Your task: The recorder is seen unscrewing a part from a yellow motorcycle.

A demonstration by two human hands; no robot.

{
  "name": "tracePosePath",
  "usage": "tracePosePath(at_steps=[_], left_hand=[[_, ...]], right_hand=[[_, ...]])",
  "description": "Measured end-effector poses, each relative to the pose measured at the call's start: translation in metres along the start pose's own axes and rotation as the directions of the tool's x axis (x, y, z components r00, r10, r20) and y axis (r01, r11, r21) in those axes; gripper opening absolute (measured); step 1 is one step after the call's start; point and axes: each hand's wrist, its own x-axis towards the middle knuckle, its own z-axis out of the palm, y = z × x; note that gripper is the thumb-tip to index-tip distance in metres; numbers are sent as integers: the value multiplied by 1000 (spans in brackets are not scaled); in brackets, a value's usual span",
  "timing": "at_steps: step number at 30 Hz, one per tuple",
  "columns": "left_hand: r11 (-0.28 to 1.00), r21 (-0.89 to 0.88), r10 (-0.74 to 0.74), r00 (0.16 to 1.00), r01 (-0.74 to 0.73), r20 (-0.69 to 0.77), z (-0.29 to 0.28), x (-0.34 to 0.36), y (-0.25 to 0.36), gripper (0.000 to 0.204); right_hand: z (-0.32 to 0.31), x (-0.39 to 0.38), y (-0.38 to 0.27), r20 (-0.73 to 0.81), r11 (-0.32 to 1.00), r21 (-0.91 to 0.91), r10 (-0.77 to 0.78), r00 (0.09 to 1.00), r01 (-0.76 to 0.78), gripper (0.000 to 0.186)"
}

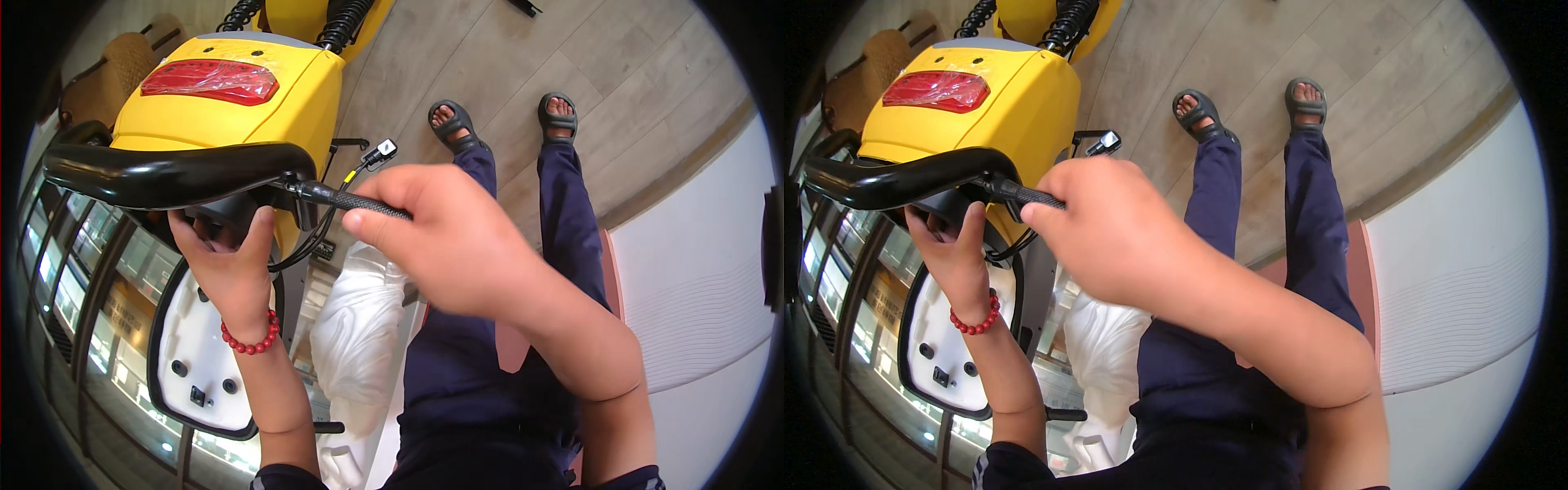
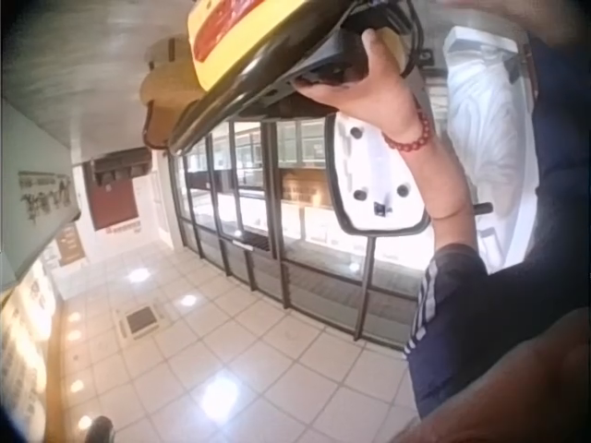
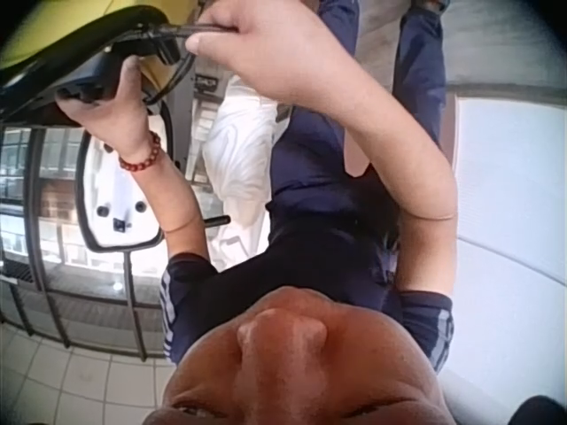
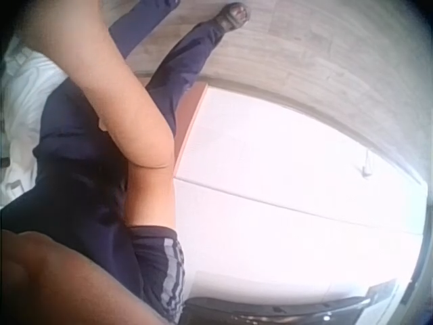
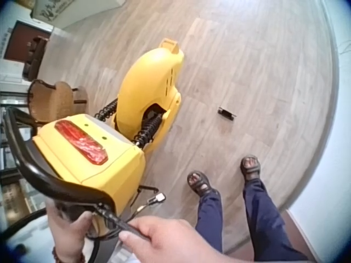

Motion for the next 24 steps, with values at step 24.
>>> tracePosePath(at_steps=[24], left_hand=[[999, -15, -32, 999, 32, 10, 1, -1, 3, 81]], right_hand=[[7, 10, 29, -28, 228, -860, -914, 404, 456, 23]])
